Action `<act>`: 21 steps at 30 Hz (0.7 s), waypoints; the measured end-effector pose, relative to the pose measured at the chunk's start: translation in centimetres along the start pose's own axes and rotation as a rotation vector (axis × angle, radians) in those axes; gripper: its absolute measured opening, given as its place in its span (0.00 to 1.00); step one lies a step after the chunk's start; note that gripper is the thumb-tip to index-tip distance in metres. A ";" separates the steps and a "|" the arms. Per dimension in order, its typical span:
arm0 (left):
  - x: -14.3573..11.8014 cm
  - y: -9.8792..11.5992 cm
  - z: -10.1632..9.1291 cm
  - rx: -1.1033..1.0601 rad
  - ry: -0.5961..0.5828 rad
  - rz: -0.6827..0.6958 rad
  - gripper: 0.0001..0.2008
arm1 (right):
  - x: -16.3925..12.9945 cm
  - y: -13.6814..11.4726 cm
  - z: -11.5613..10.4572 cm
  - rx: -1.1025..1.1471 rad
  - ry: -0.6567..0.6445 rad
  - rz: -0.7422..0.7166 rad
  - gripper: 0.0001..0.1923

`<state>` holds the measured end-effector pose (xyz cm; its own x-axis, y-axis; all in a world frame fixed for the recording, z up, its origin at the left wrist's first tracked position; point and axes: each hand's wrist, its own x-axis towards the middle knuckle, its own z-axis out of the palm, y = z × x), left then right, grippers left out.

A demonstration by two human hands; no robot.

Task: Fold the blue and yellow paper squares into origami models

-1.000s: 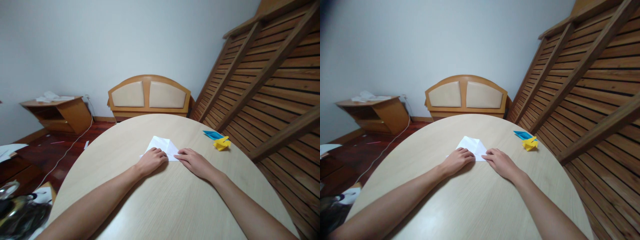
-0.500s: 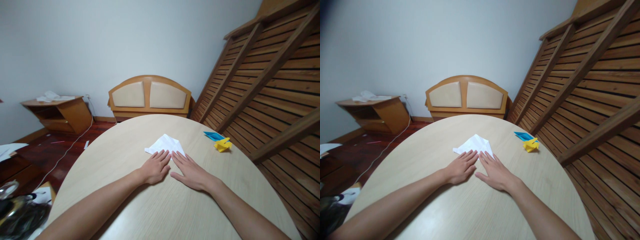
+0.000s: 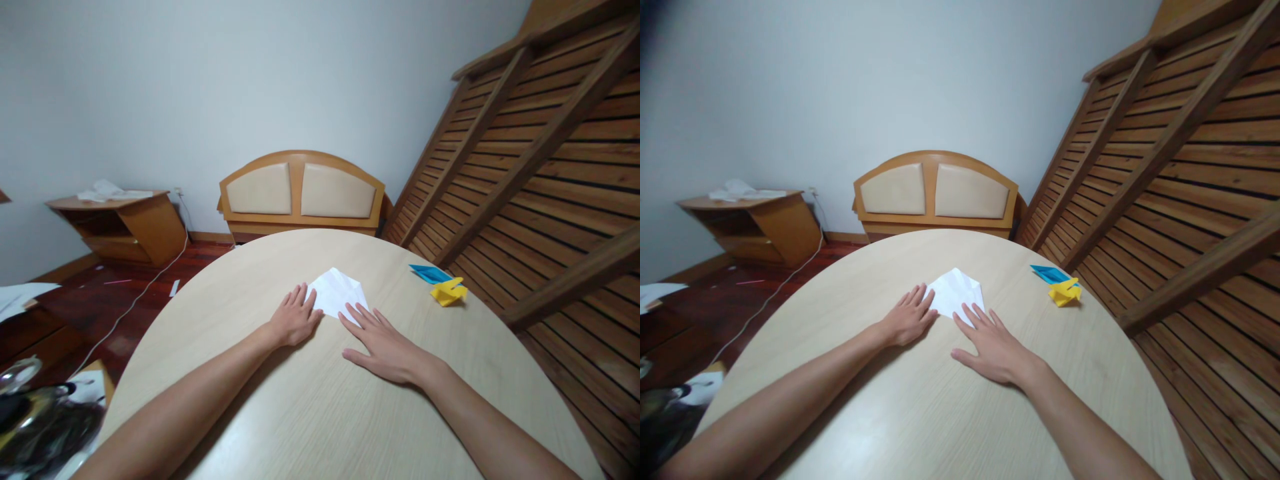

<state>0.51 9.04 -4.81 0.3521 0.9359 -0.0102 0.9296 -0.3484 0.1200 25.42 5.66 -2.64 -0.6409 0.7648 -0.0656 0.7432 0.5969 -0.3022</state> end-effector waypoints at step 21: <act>-1.3 3.7 0.0 -0.115 0.085 0.321 0.26 | 0.3 -0.2 0.2 -0.020 0.062 -0.024 0.42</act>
<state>3.46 6.51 -4.33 0.6100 0.7820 0.1279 0.7527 -0.6223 0.2149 25.05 5.72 -2.77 -0.6460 0.7633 0.0005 0.7319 0.6195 -0.2838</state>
